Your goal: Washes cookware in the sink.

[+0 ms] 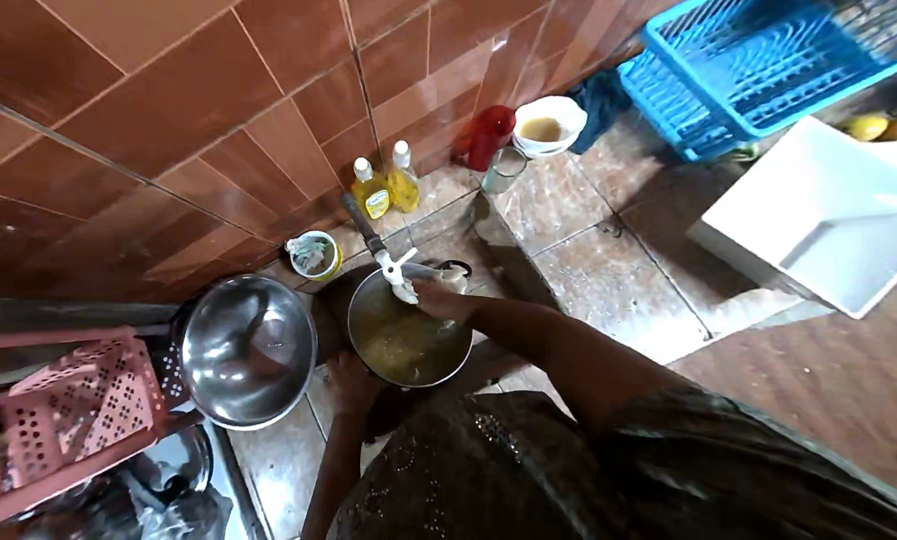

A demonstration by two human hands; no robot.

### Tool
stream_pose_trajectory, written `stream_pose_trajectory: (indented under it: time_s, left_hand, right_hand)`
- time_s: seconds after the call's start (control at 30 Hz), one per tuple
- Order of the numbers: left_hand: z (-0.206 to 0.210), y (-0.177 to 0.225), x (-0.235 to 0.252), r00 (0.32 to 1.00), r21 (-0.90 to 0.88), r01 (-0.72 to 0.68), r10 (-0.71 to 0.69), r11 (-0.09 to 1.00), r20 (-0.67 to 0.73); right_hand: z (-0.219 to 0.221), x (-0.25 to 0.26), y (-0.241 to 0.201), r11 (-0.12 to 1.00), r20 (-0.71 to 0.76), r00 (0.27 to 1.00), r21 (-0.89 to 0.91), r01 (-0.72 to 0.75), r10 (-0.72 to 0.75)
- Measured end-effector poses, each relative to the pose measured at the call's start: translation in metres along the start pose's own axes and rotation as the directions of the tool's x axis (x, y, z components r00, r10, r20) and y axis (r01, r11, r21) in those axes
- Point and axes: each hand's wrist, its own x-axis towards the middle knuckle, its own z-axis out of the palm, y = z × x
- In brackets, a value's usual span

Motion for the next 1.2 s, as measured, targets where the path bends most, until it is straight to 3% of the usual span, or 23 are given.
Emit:
stream_pose_trajectory:
  time_s: [0.07,0.13,0.2,0.37,0.5,0.57,0.73,0.87,1.0,1.1,1.17,1.2]
  left_hand:
    - [-0.007,0.006,-0.003,0.999,0.028,0.016,-0.016,0.999,0.029]
    - [-0.011,0.011,-0.004,0.997,0.043,0.032,-0.035,0.999,0.062]
    - [-0.013,0.014,-0.007,0.996,0.040,0.041,-0.044,0.998,0.080]
    - [-0.017,0.023,-0.013,0.995,0.041,0.038,-0.042,0.998,0.088]
    - [-0.026,0.035,-0.022,0.998,0.062,0.009,-0.013,0.998,0.060]
    - [-0.029,0.043,-0.028,0.999,0.074,0.000,-0.003,0.997,0.041]
    - [-0.032,0.059,-0.037,0.999,0.118,0.034,-0.030,0.992,-0.029]
    - [-0.036,0.067,-0.036,0.998,0.179,0.031,-0.019,0.983,-0.066]
    - [-0.045,0.070,-0.032,0.995,0.231,-0.021,0.043,0.973,-0.088]
    - [-0.045,0.071,-0.028,0.991,0.295,-0.021,0.058,0.955,-0.119]
    - [-0.043,0.070,-0.024,0.987,0.349,-0.019,0.073,0.937,-0.144]
    - [-0.043,0.070,-0.023,0.985,0.369,-0.020,0.083,0.929,-0.154]
  right_hand:
    - [0.022,-0.008,0.013,0.997,0.020,0.997,0.005,-0.080,0.080]
    - [0.031,-0.022,0.014,0.970,0.083,0.980,0.152,-0.191,0.180]
    - [0.045,-0.033,0.014,0.937,0.106,0.979,0.289,-0.197,0.173]
    - [0.076,-0.045,-0.027,0.936,0.090,0.996,0.352,-0.010,-0.023]
    - [0.064,-0.047,-0.075,0.892,-0.097,0.965,0.368,0.261,-0.243]
    - [0.048,-0.038,-0.086,0.892,-0.167,0.951,0.335,0.304,-0.261]
    - [0.021,0.005,-0.033,0.958,-0.133,0.991,0.284,0.046,-0.009]
    - [0.019,0.013,-0.012,0.928,-0.092,0.988,0.363,-0.081,0.122]
    - [0.028,-0.005,-0.058,0.940,-0.140,0.986,0.315,0.130,-0.089]
    - [0.015,-0.004,-0.079,0.902,-0.291,0.912,0.235,0.361,-0.289]
    - [0.001,0.007,-0.074,0.882,-0.346,0.890,0.258,0.394,-0.297]
    - [-0.007,0.009,-0.066,0.879,-0.334,0.915,0.335,0.340,-0.227]
